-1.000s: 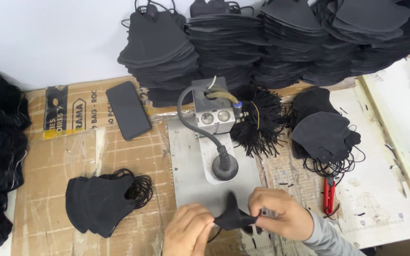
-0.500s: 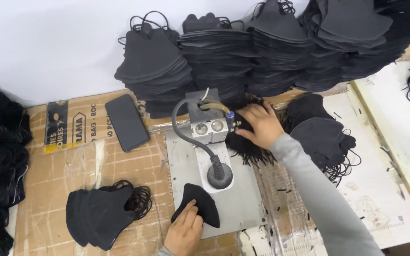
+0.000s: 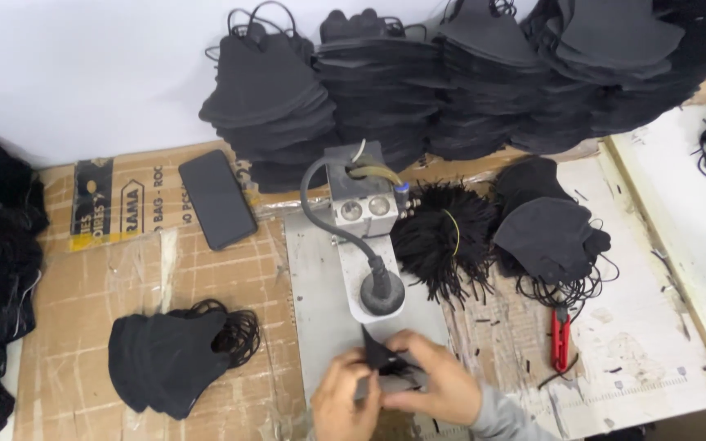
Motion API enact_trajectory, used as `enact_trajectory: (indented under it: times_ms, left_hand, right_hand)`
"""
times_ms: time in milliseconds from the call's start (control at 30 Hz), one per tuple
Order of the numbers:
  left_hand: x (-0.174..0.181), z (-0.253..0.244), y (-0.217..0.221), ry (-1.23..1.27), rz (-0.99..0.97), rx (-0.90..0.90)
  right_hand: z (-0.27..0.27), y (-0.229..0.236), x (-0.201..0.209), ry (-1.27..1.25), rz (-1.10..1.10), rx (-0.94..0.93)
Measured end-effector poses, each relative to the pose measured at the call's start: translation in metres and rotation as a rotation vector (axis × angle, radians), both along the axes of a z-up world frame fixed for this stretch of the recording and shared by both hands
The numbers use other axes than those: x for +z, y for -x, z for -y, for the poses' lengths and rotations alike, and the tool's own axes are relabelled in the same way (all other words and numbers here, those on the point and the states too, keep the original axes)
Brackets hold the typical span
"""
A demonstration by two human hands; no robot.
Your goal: Using an ultrasonic welding machine and nippers to assemble and trim black face masks in a workshop setting.
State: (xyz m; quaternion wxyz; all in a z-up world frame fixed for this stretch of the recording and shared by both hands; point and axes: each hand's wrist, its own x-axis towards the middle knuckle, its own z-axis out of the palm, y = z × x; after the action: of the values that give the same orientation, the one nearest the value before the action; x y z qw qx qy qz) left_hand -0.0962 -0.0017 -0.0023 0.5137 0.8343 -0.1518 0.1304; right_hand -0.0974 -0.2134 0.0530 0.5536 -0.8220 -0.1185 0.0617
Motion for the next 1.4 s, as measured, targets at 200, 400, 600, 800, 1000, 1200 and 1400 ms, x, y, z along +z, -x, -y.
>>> enact_trajectory:
  times_ms: [200, 400, 600, 800, 1000, 1200, 1400]
  left_hand:
    - [0.021, -0.032, -0.014, -0.284, 0.494, -0.297]
    - [-0.039, -0.042, -0.013, -0.504, 0.298, -0.505]
    - [0.005, -0.011, -0.011, -0.373, 0.018, -0.292]
    - [-0.008, 0.014, -0.02, -0.593, -0.007, -0.074]
    - [0.021, 0.018, -0.036, -0.659, -0.083, -0.109]
    - [0.017, 0.001, -0.039, -0.602, -0.083, -0.069]
    - [0.016, -0.011, -0.042, -0.57, -0.065, -0.046]
  right_hand:
    - [0.016, -0.006, -0.005, 0.174, 0.356, -0.004]
    - [0.038, -0.046, -0.038, 0.656, 0.71, 0.001]
    - [0.037, -0.107, -0.017, 0.745, 0.812, -0.321]
    - [0.02, -0.066, -0.001, 0.555, 0.839, -0.289]
    - [0.019, -0.01, -0.03, 0.057, 0.171, -0.376]
    - [0.007, -0.037, -0.051, 0.162, -0.151, -0.435]
    - [-0.007, -0.05, -0.117, 0.513, 0.253, -0.354]
